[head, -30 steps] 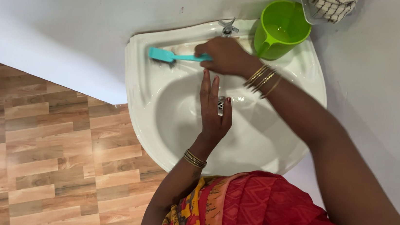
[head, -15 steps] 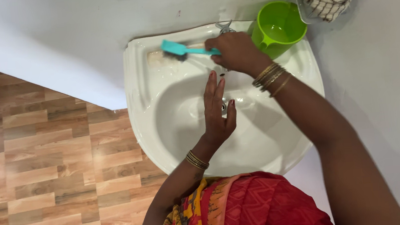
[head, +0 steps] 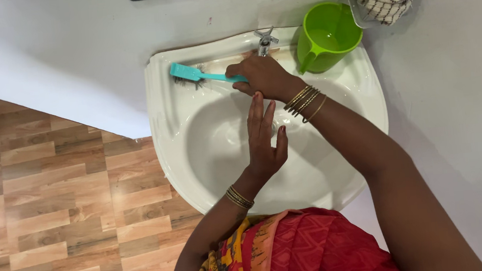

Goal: The person cleans a white bathroom sink using a blue scrub brush. They scrub the basin, the faucet, and the surrounding counter area. A green plastic jug is moved aside to access the sink surface. The person also rinses their hands under the running tap.

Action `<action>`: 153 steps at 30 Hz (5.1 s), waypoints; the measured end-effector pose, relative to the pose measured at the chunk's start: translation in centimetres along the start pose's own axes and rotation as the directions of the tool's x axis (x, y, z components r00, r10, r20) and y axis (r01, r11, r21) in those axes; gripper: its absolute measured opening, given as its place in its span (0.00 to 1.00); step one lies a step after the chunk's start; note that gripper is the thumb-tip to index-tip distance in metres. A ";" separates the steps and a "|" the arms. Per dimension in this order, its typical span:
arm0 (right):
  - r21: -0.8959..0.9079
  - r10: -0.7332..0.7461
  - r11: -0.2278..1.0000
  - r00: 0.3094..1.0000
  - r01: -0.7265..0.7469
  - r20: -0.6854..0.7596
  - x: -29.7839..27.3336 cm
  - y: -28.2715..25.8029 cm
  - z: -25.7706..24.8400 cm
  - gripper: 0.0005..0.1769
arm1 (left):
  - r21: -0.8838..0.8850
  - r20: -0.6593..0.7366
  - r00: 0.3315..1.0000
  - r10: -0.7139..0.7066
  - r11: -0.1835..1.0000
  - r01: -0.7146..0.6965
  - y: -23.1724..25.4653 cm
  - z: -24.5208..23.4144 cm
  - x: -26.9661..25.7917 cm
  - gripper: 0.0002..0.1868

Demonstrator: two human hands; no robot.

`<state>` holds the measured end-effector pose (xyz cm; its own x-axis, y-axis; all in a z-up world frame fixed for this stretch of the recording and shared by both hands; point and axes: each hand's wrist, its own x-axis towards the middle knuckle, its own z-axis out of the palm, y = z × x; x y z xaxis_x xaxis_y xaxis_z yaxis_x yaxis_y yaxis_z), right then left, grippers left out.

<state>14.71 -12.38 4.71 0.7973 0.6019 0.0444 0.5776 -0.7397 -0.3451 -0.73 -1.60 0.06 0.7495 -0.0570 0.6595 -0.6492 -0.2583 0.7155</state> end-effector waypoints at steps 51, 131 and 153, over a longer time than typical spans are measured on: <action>-0.095 0.072 0.993 0.996 -0.067 0.058 0.1 0.1 -2.1 0.18 | 0.073 -0.020 0.983 -0.180 0.981 0.181 -1.4 -1.3 0.9 0.45; 0.105 0.536 0.840 0.785 -0.532 -0.311 -10.0 -3.7 3.8 0.23 | -0.136 -0.057 0.972 -0.226 0.967 0.217 0.1 -1.9 1.2 0.31; 0.230 0.076 0.973 0.973 -0.025 -0.218 -0.5 -3.0 9.0 0.25 | -0.062 -0.134 0.991 -0.020 0.998 0.012 -0.3 -1.8 0.7 0.17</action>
<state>11.02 -7.74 -2.74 0.8581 0.4635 0.2211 0.5018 -0.6654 -0.5526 -0.22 0.14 0.73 0.7384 0.0777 0.6698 -0.6468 -0.1991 0.7362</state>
